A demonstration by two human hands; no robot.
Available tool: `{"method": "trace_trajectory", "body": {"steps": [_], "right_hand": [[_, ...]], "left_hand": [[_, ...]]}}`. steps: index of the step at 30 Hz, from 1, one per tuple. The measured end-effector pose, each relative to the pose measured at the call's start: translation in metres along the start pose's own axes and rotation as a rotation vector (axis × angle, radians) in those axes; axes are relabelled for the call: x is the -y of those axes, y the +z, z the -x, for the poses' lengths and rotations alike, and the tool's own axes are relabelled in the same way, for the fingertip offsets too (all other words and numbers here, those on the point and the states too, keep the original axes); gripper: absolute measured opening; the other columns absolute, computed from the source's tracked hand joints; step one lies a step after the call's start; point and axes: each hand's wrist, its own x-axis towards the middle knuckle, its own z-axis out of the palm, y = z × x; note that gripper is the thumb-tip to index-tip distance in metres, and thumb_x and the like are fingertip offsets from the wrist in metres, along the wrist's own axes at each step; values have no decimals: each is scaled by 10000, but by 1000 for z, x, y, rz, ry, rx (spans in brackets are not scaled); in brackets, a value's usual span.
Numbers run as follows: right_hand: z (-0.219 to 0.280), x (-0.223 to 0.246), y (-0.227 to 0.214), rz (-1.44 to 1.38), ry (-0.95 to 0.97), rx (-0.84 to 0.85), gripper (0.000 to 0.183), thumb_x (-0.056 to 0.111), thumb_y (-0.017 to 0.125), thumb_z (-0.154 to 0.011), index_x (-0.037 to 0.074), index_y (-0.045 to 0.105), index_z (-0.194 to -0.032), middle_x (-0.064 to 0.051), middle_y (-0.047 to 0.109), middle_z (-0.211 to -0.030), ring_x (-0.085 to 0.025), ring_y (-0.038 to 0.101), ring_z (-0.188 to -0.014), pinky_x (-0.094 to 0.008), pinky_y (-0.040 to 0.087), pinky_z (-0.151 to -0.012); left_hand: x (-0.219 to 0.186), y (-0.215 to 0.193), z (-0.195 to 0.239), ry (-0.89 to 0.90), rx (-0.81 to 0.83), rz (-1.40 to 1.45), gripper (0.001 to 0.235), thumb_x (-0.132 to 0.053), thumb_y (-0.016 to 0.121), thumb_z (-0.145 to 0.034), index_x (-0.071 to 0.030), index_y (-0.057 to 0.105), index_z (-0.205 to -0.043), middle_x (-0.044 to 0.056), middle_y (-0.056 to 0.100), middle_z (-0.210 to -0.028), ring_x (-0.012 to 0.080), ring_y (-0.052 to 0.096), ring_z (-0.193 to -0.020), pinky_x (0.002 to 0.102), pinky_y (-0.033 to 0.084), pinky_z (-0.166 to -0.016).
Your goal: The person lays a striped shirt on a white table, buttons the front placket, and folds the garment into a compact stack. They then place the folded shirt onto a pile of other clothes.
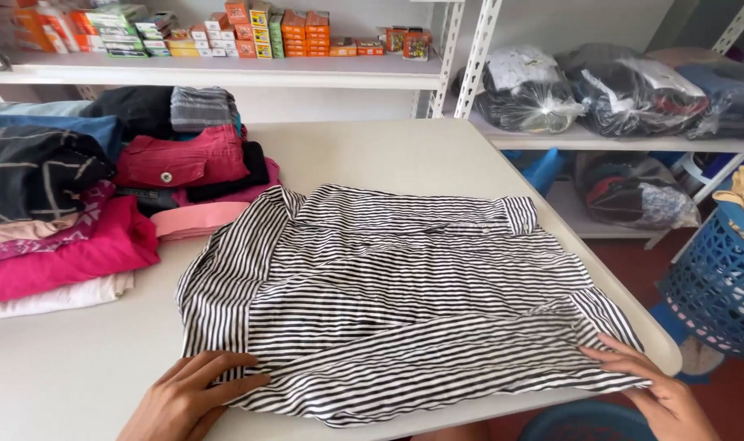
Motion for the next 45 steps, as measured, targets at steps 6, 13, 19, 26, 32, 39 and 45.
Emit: {"method": "trace_trajectory", "body": {"steps": [6, 13, 19, 26, 32, 39, 45], "right_hand": [[13, 46, 17, -137, 192, -241, 391, -112, 361, -986, -80, 682, -1207, -232, 683, -1411, -311, 554, -1450, -487, 417, -1207], [-9, 36, -3, 79, 39, -676, 173, -17, 467, -1188, -27, 635, -1222, -158, 663, -1197, -232, 600, -1096, -329, 460, -956], [-108, 140, -25, 138, 68, -585, 232, 12, 549, -1130, -74, 638, -1326, -179, 669, -1238, -268, 604, -1144, -416, 472, -948], [-242, 109, -32, 185, 267, -350, 716, 291, 649, -908, -38, 425, -1503, -211, 439, -1544, -296, 453, -1412, -411, 313, -1177], [-291, 52, -8, 239, 276, -142, 528, 291, 637, -946, 24, 623, -1402, -136, 614, -1442, -269, 584, -1322, -390, 420, -1095], [-287, 51, -2, 250, 348, -170, 498, 314, 683, -953, 26, 699, -1358, -166, 732, -1244, -237, 644, -1137, -338, 426, -964], [-260, 71, -23, 66, 153, -257, 167, 168, 633, -1094, 20, 706, -1121, -63, 696, -1075, -183, 605, -961, -308, 446, -849]], "left_hand": [[-33, -19, 11, -74, -136, 130, 534, -2, 474, -883, -281, 740, -1252, -41, 762, -1067, 155, 736, -859, 293, 581, -700], [-24, -65, -11, -304, -67, 456, 289, -231, 659, -892, -211, 866, -1092, -65, 913, -947, 65, 862, -815, 230, 641, -732], [37, -96, -117, -386, -107, 396, 336, -320, 623, -985, -74, 697, -769, -81, 619, -776, 52, 528, -774, 263, 429, -653], [108, -78, -234, -625, 193, 409, 411, -387, 610, -954, -88, 819, -1143, -28, 803, -1078, 99, 668, -1021, 268, 493, -928], [197, 4, -247, -537, 384, 339, 429, -471, 603, -984, -100, 697, -791, -10, 672, -773, 127, 586, -753, 316, 456, -722], [201, 11, -238, -510, 322, 353, 401, -442, 607, -998, -104, 672, -792, -18, 663, -797, 123, 575, -798, 326, 455, -773], [151, -37, -244, -392, 99, 347, 334, -387, 608, -1008, -96, 726, -894, -7, 708, -822, 131, 618, -801, 291, 442, -772]]}}
